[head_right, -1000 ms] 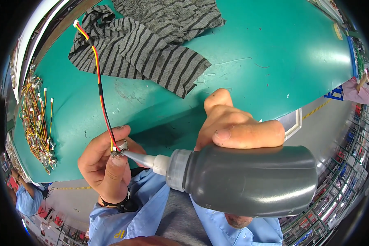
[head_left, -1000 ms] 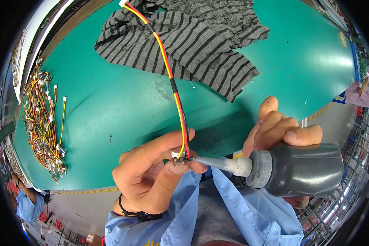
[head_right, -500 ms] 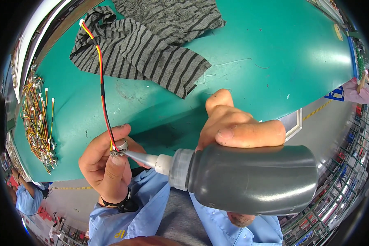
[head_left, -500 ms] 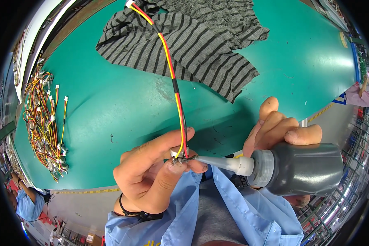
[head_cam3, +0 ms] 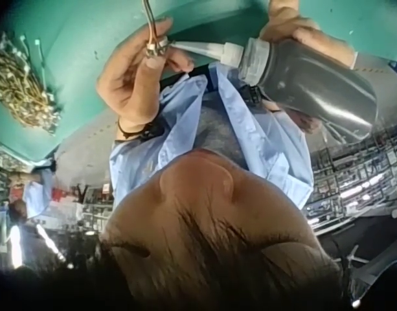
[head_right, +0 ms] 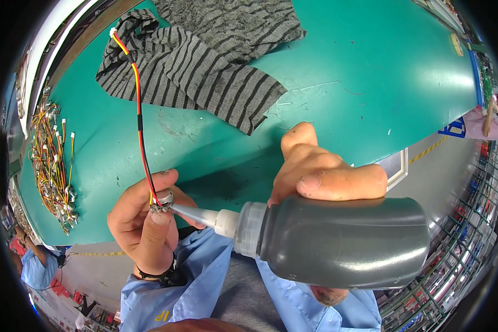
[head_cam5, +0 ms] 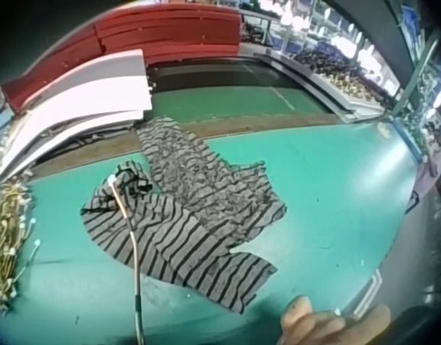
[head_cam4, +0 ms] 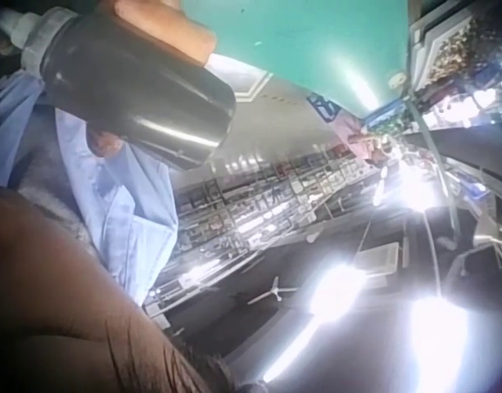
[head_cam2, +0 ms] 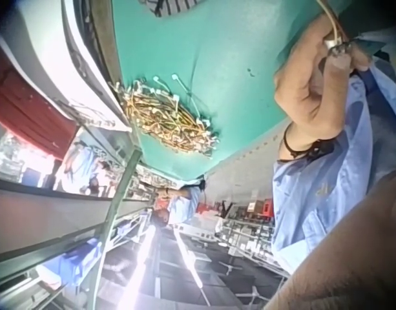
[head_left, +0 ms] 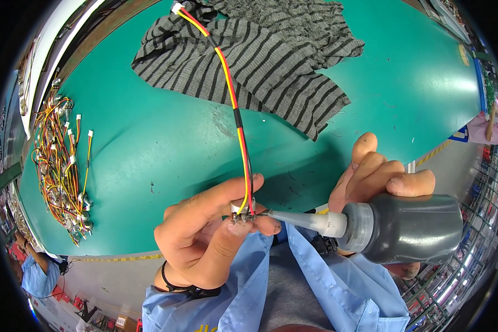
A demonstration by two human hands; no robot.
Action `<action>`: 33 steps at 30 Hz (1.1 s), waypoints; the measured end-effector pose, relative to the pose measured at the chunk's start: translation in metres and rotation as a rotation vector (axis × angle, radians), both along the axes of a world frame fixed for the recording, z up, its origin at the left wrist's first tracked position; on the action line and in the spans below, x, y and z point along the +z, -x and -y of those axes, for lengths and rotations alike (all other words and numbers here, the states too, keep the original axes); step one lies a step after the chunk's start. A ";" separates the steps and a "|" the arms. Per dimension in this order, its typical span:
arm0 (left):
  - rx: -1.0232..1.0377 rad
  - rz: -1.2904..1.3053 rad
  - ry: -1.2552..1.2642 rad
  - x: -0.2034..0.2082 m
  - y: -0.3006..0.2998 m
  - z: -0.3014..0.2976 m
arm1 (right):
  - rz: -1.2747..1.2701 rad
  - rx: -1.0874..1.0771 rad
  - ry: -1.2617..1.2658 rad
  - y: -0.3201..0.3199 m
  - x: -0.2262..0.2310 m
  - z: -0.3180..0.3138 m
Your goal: The person picks up a wire assembly from a pile, applies liquid from a squeeze bottle to the component at the end of the wires, and places it onto a white board, repeating the process for several more assemblies.
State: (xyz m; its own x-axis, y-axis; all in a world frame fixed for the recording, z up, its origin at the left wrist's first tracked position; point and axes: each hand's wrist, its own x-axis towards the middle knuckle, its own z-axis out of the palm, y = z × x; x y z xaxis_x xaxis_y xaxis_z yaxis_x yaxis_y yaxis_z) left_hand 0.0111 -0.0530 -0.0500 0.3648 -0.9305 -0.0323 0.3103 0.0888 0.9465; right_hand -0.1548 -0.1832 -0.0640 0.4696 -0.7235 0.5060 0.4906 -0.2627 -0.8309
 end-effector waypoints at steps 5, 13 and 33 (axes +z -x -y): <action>0.014 0.003 -0.016 0.002 0.000 0.000 | -0.018 -0.100 -0.053 -0.004 0.002 -0.006; -0.004 -0.023 0.005 0.004 -0.002 0.001 | 0.088 0.045 0.061 0.004 -0.004 0.008; 0.152 0.853 -0.112 -0.013 0.023 0.055 | -0.792 -0.293 0.659 0.029 0.021 0.051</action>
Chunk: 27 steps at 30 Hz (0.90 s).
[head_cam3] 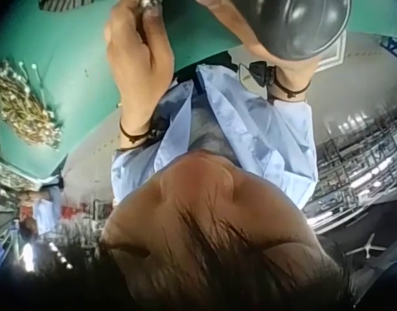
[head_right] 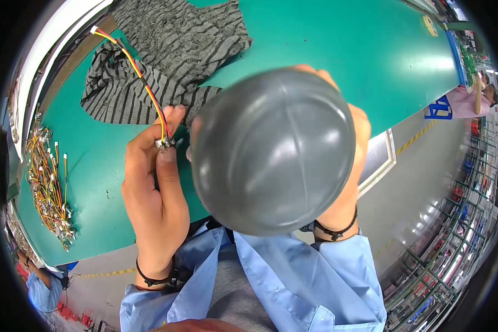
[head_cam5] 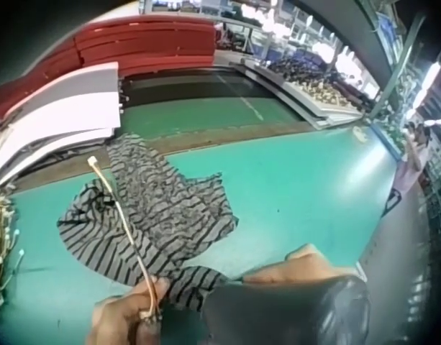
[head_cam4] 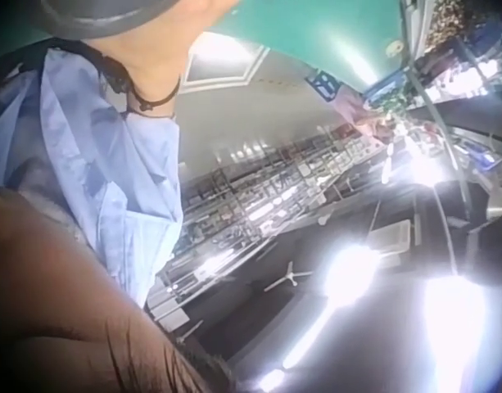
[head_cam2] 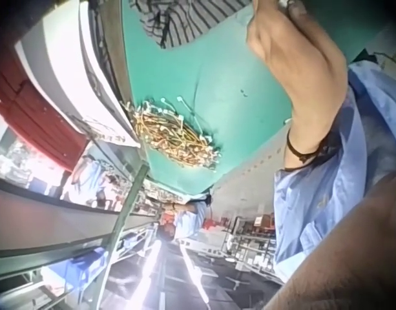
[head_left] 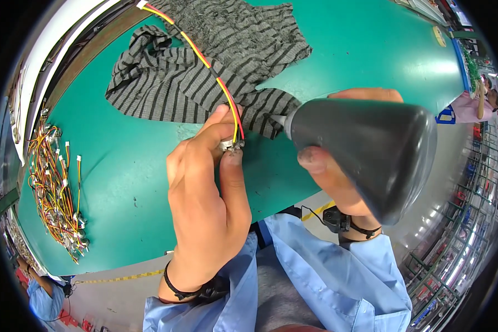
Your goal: The person picks up a wire assembly from a pile, applies liquid from a squeeze bottle to the component at the end of the wires, and places it onto a white board, repeating the process for several more assemblies.
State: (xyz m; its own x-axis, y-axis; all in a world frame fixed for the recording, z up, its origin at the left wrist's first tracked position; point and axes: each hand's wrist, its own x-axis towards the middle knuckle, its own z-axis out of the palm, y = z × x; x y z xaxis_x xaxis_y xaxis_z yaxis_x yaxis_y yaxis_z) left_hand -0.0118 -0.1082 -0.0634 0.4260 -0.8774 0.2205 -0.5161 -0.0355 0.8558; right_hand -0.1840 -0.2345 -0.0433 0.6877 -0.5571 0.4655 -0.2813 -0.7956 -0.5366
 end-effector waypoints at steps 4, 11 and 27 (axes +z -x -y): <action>0.014 0.009 0.002 -0.001 0.001 0.000 | 0.263 -0.152 -0.102 0.006 0.011 -0.003; 0.066 -0.352 0.147 0.011 0.001 -0.013 | 0.673 -0.343 -0.266 0.004 0.024 -0.016; -0.005 -0.114 0.273 0.001 -0.020 -0.041 | 0.876 0.109 -0.591 -0.033 -0.033 -0.053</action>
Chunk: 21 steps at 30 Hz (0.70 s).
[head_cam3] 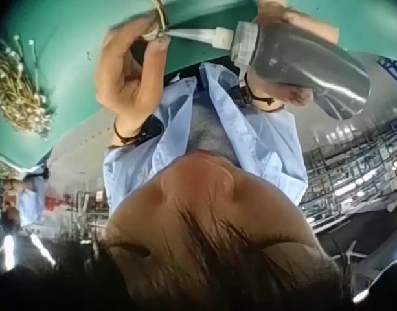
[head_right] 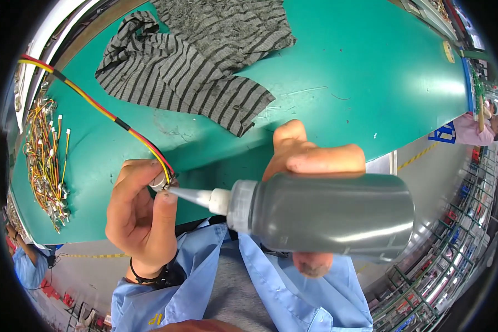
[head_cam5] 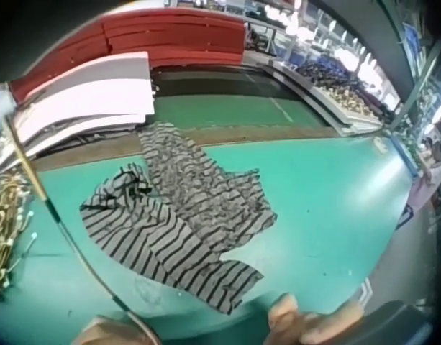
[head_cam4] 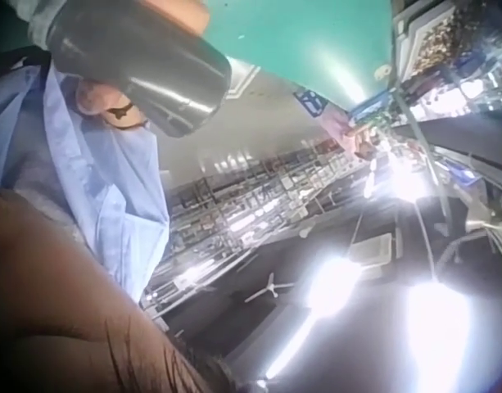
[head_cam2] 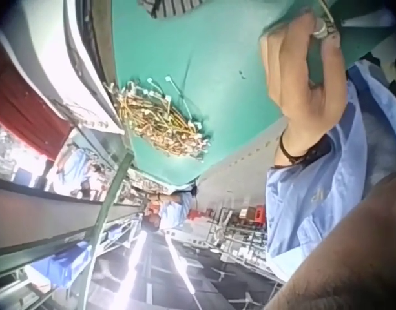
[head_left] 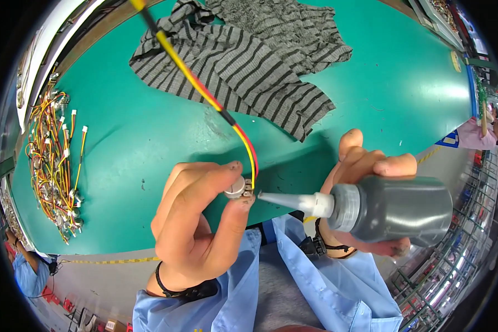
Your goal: The person picks up a wire assembly from a pile, applies liquid from a squeeze bottle to the component at the end of the wires, and places it onto a white board, repeating the process for several more assemblies.
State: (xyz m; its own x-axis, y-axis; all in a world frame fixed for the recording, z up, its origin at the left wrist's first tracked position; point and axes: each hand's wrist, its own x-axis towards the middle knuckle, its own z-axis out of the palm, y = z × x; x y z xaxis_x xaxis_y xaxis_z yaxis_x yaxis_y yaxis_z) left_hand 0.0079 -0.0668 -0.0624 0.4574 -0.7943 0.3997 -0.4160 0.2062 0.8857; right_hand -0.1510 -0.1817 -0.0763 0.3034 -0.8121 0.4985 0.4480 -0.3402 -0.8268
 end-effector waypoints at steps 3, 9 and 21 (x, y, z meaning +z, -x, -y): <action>-0.023 -0.011 -0.035 0.001 -0.001 -0.004 | 0.012 0.141 0.102 0.000 0.002 0.002; -0.036 -0.017 -0.005 0.000 -0.003 -0.002 | -0.042 0.043 -0.034 -0.004 0.010 -0.006; -0.062 -0.022 -0.031 0.001 -0.006 -0.002 | -0.022 0.051 -0.073 -0.004 0.010 -0.007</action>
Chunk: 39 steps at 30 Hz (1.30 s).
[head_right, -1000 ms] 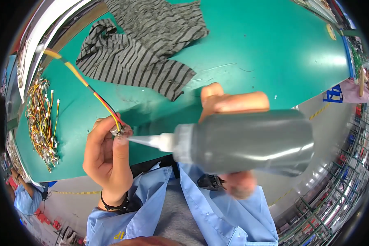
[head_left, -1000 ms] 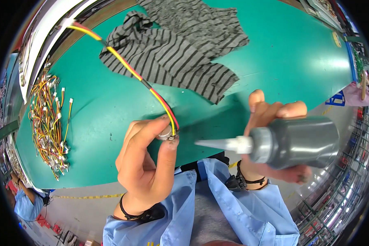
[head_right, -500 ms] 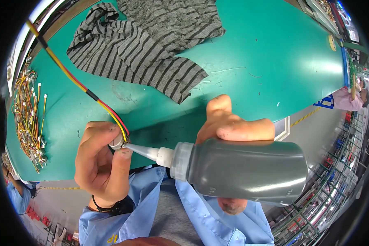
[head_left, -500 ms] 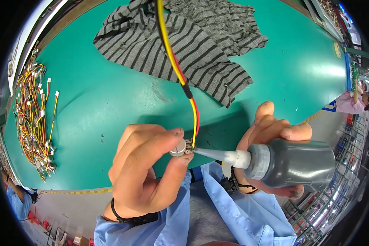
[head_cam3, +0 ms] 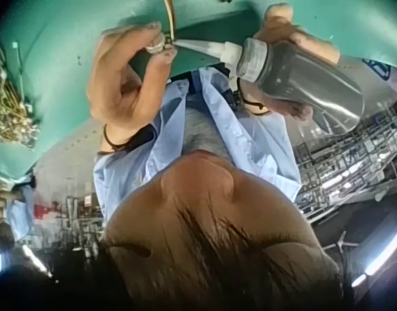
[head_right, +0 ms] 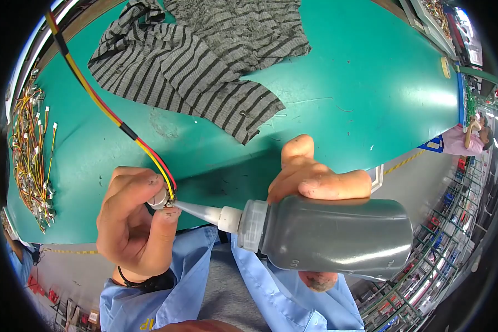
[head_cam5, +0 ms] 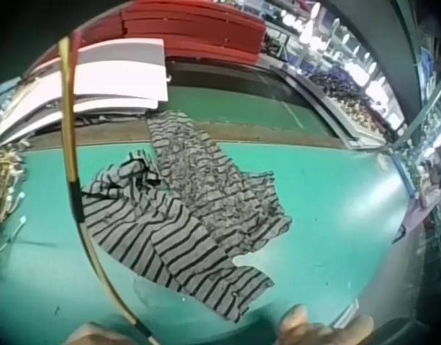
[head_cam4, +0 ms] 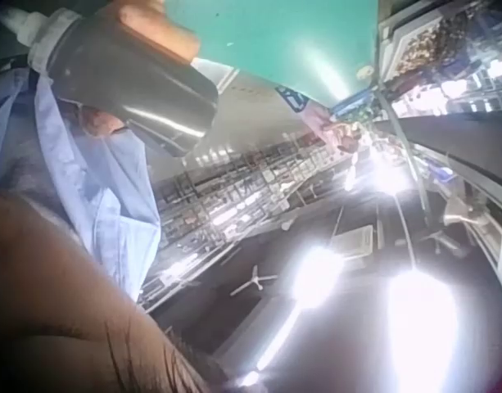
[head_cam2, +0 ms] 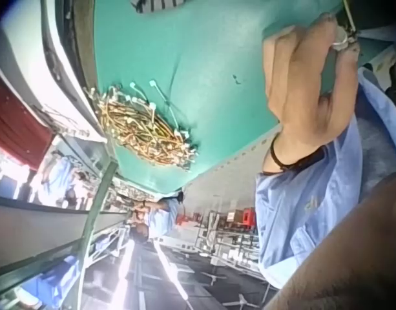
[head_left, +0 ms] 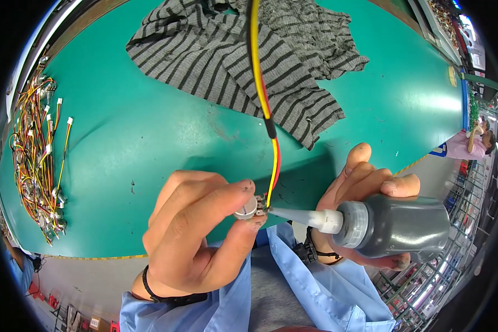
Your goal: The person picks up a wire assembly from a pile, applies liquid from a squeeze bottle to the component at the end of the wires, and places it onto a white board, repeating the process for several more assemblies.
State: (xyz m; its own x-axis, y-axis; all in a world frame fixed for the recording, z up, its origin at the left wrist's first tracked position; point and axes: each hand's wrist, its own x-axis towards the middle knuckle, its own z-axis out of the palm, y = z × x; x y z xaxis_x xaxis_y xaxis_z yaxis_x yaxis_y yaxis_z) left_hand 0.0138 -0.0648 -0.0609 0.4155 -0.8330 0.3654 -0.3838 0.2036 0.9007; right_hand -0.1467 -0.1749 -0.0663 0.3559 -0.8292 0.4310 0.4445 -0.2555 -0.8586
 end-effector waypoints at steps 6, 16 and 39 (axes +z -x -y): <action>0.001 -0.009 0.028 -0.001 0.000 0.001 | -0.009 -0.003 -0.003 0.001 0.001 0.000; 0.014 -0.081 -0.005 0.000 0.004 -0.001 | 0.000 0.087 0.101 0.008 -0.002 0.008; 0.013 -0.239 -0.041 -0.003 0.009 -0.006 | -0.015 0.048 0.064 0.007 0.003 0.004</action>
